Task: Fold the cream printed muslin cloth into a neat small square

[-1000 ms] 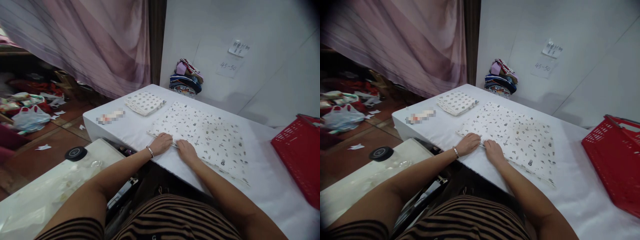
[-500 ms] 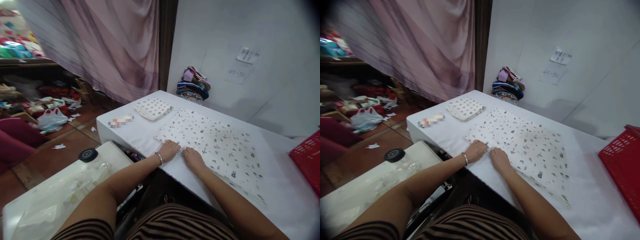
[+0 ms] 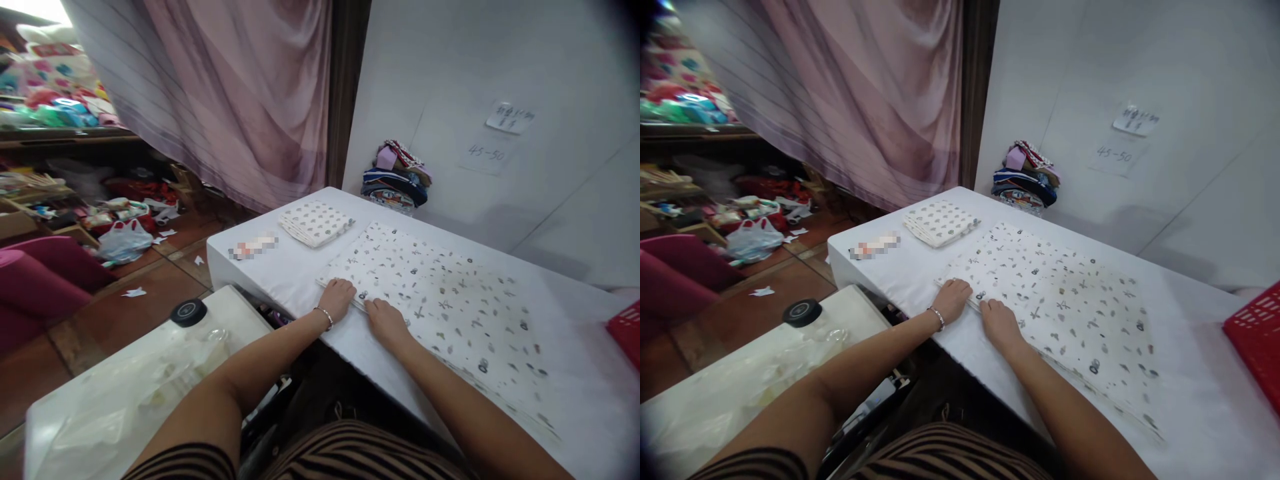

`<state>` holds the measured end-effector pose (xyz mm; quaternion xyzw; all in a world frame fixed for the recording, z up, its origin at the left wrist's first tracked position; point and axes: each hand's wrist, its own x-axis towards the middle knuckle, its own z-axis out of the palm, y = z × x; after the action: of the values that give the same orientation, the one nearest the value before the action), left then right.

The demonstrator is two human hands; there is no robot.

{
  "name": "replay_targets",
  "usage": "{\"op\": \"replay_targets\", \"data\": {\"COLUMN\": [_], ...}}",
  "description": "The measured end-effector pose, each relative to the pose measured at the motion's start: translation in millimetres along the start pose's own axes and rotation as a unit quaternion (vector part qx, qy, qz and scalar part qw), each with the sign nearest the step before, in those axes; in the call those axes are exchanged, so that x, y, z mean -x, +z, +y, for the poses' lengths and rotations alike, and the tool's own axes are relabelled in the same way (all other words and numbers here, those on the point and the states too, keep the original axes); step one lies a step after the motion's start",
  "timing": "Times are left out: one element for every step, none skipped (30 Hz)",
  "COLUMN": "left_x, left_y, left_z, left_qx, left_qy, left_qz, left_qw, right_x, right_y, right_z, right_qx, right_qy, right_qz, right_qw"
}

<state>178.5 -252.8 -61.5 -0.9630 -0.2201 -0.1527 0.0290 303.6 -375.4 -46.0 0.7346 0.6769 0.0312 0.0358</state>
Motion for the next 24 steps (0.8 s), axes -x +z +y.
{"op": "replay_targets", "data": {"left_x": [-1,-2,-2,-3,-3,-3,-3,-3,-4,-4,-4,-4,-4,-4,-3,-3,-3,-3,-3,-3,-3,-3,-3,-3], "left_y": [0.0,0.0,-0.1,-0.4,-0.7,-1.2,-1.8,-2.4,-3.1,-3.8,-4.4,-4.9,-5.3,-5.5,-5.4,-5.1,-4.7,-4.1,-3.7,-3.3,-3.2,-3.4,-3.8,-4.3], "left_z": [-4,-8,-12,-16,-19,-22,-25,-27,-29,-32,-34,-37,-40,-43,-47,-51,-55,-59,-63,-66,-69,-72,-73,-75], "left_qx": [-0.005,-0.008,-0.011,-0.013,-0.015,-0.018,-0.020,-0.021,-0.023,-0.024,-0.025,-0.027,-0.029,-0.032,-0.035,-0.036,-0.037,-0.035,-0.032,-0.028,-0.024,-0.021,-0.019,-0.017], "left_qy": [-0.015,-0.028,-0.040,-0.048,-0.055,-0.060,-0.064,-0.067,-0.069,-0.070,-0.070,-0.069,-0.069,-0.069,-0.070,-0.070,-0.069,-0.067,-0.064,-0.060,-0.055,-0.049,-0.045,-0.040], "left_qz": [0.003,0.005,0.006,0.005,0.005,0.006,0.007,0.009,0.011,0.012,0.013,0.013,0.013,0.012,0.009,0.004,-0.003,-0.010,-0.018,-0.024,-0.030,-0.034,-0.038,-0.041], "left_qw": [1.000,1.000,0.999,0.999,0.998,0.998,0.998,0.997,0.997,0.997,0.997,0.997,0.997,0.997,0.997,0.997,0.997,0.997,0.997,0.998,0.998,0.998,0.998,0.998], "right_x": [-1,-2,-5,-7,-10,-14,-17,-21,-24,-28,-30,-33,-34,-36,-36,-37,-37,-37,-37,-38,-39,-41,-43,-45], "right_y": [-1,-2,-3,-4,-5,-6,-6,-7,-7,-7,-7,-7,-7,-6,-6,-6,-6,-6,-7,-7,-8,-8,-8,-8], "right_z": [0,-1,-3,-5,-7,-9,-12,-15,-18,-20,-22,-24,-24,-24,-24,-23,-22,-21,-20,-20,-21,-22,-24,-27], "right_qx": [0.002,0.005,0.009,0.012,0.015,0.016,0.016,0.014,0.011,0.006,0.000,-0.007,-0.016,-0.025,-0.034,-0.041,-0.046,-0.049,-0.051,-0.052,-0.053,-0.054,-0.054,-0.054], "right_qy": [-0.001,-0.002,-0.002,-0.001,-0.001,-0.002,-0.002,-0.002,-0.002,-0.001,0.001,0.003,0.004,0.004,0.003,0.002,-0.001,-0.003,-0.006,-0.007,-0.008,-0.009,-0.010,-0.009], "right_qz": [-0.002,-0.003,-0.004,-0.003,-0.001,0.004,0.011,0.018,0.020,0.021,0.018,0.014,0.011,0.010,0.012,0.011,0.008,0.003,-0.001,-0.004,0.000,0.010,0.024,0.036], "right_qw": [1.000,1.000,1.000,1.000,1.000,1.000,1.000,1.000,1.000,1.000,1.000,1.000,1.000,1.000,0.999,0.999,0.999,0.999,0.999,0.999,0.999,0.998,0.998,0.998]}}
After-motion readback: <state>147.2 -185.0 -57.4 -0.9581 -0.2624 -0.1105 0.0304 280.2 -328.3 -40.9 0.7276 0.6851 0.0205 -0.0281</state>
